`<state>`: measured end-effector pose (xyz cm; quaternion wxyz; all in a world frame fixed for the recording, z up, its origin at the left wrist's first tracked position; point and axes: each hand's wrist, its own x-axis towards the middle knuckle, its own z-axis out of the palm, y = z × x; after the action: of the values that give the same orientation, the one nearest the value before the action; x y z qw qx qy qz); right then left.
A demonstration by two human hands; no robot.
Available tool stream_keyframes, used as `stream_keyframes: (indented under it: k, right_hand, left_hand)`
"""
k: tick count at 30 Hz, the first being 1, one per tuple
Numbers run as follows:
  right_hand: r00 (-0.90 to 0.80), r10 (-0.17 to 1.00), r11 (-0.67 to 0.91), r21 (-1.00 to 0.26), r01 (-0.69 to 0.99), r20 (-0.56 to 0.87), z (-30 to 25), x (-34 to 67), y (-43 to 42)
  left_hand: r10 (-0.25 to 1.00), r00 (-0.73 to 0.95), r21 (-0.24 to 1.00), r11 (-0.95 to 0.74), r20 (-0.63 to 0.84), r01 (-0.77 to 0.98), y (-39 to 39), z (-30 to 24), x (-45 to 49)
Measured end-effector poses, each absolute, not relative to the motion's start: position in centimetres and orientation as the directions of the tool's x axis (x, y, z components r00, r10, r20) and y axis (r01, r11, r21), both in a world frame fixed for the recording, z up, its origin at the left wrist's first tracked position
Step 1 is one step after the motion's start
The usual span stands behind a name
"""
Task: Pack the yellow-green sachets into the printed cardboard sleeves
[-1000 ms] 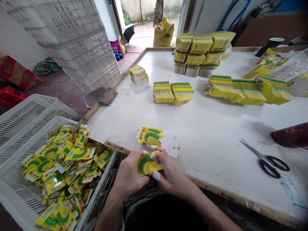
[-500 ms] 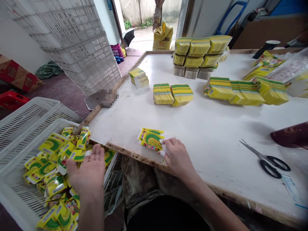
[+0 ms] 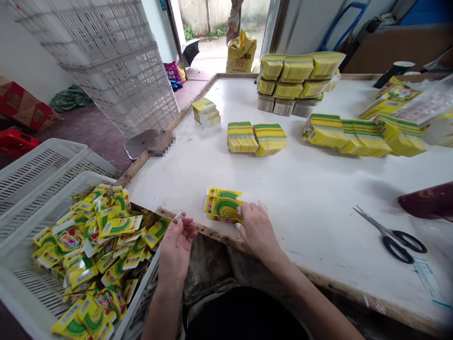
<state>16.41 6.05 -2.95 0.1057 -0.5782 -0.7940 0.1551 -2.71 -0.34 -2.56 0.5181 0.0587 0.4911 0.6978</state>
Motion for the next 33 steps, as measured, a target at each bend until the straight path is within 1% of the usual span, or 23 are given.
stream_keyframes:
  k: [3, 4, 6, 7, 9, 11, 12, 13, 15, 18, 21, 24, 27, 30, 32, 33]
  right_hand:
    - [-0.301, 0.952, 0.253, -0.427, 0.868, -0.048, -2.9, 16.7, 6.3]
    - [-0.302, 0.952, 0.245, -0.462, 0.853, -0.053, -2.8, 16.9, 6.4]
    - [-0.319, 0.947, 0.237, -0.572, 0.785, -0.046, -2.3, 17.4, 6.4]
    - [-0.328, 0.944, 0.23, -0.638, 0.735, -0.037, -2.0, 17.6, 6.4]
    - [-0.347, 0.937, 0.203, -0.75, 0.629, -0.037, -1.4, 17.6, 6.0]
    - [-0.397, 0.916, 0.182, -0.826, 0.534, -0.055, -1.0, 17.2, 5.4]
    - [-0.439, 0.896, 0.178, -0.855, 0.487, -0.064, -0.9, 16.9, 4.9]
    - [-0.485, 0.872, 0.177, -0.883, 0.435, -0.064, -0.8, 16.5, 4.4]
    - [-0.543, 0.839, 0.167, -0.927, 0.336, -0.046, -0.9, 15.6, 3.4]
    - [-0.53, 0.848, 0.138, -0.958, 0.252, -0.017, -0.8, 14.9, 2.0]
    - [-0.519, 0.854, 0.075, -0.981, 0.176, -0.028, -0.3, 14.8, 0.9]
    - [-0.517, 0.855, 0.011, -0.994, 0.109, -0.047, 0.0, 14.6, 0.2]
    - [-0.52, 0.852, -0.021, -0.996, 0.091, -0.065, -0.2, 14.2, -0.2]
    - [-0.486, 0.87, -0.049, -0.995, 0.084, -0.083, -0.6, 13.9, -0.2]
    - [-0.467, 0.882, -0.015, -0.995, 0.102, -0.061, -1.0, 14.0, 0.1]
    - [-0.467, 0.884, 0.029, -0.993, 0.117, -0.029, -1.1, 14.1, 0.3]
  left_hand:
    - [0.798, -0.424, 0.76, 0.065, -0.429, -0.647, -0.5, -3.1, -2.1]
    - [0.802, -0.417, 0.764, 0.076, -0.429, -0.64, -0.5, -3.3, -1.9]
    - [0.802, -0.427, 0.779, 0.074, -0.417, -0.622, -0.6, -3.4, -1.2]
    - [0.804, -0.446, 0.791, 0.049, -0.393, -0.61, -0.7, -3.5, -0.7]
    - [0.818, -0.491, 0.809, -0.053, -0.301, -0.585, -0.9, -3.4, 0.6]
    - [0.844, -0.504, 0.805, -0.167, -0.181, -0.569, -1.0, -3.1, 2.1]
    - [0.86, -0.489, 0.798, -0.188, -0.148, -0.572, -1.1, -2.9, 2.8]
    - [0.87, -0.473, 0.789, -0.191, -0.14, -0.584, -1.1, -2.8, 3.3]
    - [0.876, -0.448, 0.762, -0.164, -0.18, -0.627, -1.2, -2.3, 4.0]
    - [0.853, -0.471, 0.726, -0.174, -0.227, -0.665, -1.1, -1.8, 3.9]
    - [0.823, -0.527, 0.714, -0.238, -0.212, -0.659, -1.0, -1.4, 3.7]
    - [0.83, -0.526, 0.693, -0.271, -0.183, -0.668, -0.9, -1.1, 3.9]
    - [0.846, -0.506, 0.664, -0.28, -0.172, -0.693, -0.6, -0.8, 3.9]
    - [0.809, -0.541, 0.661, -0.278, -0.229, -0.697, -0.4, -0.8, 3.8]
    - [0.788, -0.552, 0.68, -0.247, -0.274, -0.69, -0.3, -1.0, 3.8]
    - [0.785, -0.545, 0.693, -0.218, -0.294, -0.687, -0.3, -1.2, 3.8]
